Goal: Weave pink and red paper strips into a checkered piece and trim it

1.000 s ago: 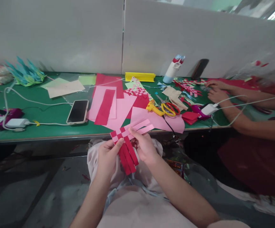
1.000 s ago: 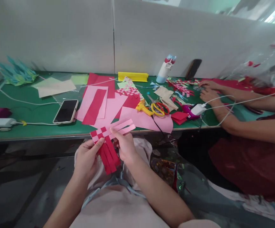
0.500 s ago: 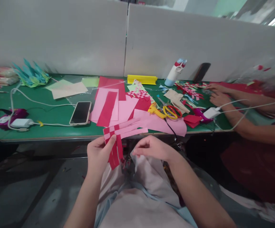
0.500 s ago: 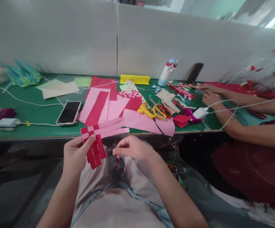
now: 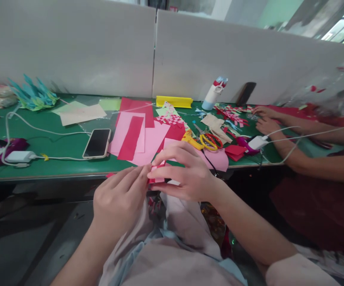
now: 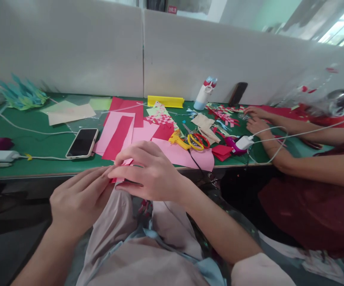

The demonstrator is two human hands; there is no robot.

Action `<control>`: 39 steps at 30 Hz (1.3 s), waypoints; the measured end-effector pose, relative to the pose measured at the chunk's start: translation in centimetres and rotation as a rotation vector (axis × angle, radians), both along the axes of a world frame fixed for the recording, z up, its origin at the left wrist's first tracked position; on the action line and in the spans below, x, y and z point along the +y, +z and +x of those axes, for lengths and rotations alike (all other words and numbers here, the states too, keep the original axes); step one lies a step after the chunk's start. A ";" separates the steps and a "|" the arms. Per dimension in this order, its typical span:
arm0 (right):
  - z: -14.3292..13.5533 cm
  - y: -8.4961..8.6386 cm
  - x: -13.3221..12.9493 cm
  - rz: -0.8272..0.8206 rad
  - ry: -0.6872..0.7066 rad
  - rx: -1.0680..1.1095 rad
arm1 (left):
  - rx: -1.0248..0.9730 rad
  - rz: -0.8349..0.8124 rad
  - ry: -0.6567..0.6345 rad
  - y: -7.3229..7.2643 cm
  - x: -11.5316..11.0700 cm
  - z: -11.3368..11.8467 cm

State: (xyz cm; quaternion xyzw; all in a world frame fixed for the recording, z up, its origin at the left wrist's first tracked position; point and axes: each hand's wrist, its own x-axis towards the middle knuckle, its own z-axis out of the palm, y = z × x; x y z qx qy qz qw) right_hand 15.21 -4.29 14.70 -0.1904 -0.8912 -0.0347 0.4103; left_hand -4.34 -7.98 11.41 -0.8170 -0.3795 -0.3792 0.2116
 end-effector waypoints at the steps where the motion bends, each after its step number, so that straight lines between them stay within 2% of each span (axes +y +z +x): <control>1: 0.0 -0.1 0.0 0.010 0.003 0.015 | 0.012 0.010 -0.009 0.2 -0.1 0.0; 8: 0.2 0.0 -0.4 0.048 -0.003 0.116 | 0.027 0.073 -0.048 0.6 -0.5 0.1; 13: 1.1 0.0 -1.5 0.259 -0.047 0.124 | 0.032 0.131 -0.126 1.2 -0.2 0.0; 18: 2.0 -0.5 -3.0 0.404 -0.123 0.035 | -0.012 0.139 -0.142 0.7 0.2 -0.5; 24: 2.5 -1.3 -3.8 0.354 -0.215 -0.054 | -0.031 0.119 -0.170 0.1 0.3 -0.9; 31: 2.3 -1.1 -3.6 0.442 -0.150 -0.043 | -0.077 0.160 -0.114 0.0 0.5 -0.4; 39: 2.2 -1.3 -3.1 0.404 -0.111 0.007 | -0.013 0.091 -0.237 -0.3 0.2 -0.6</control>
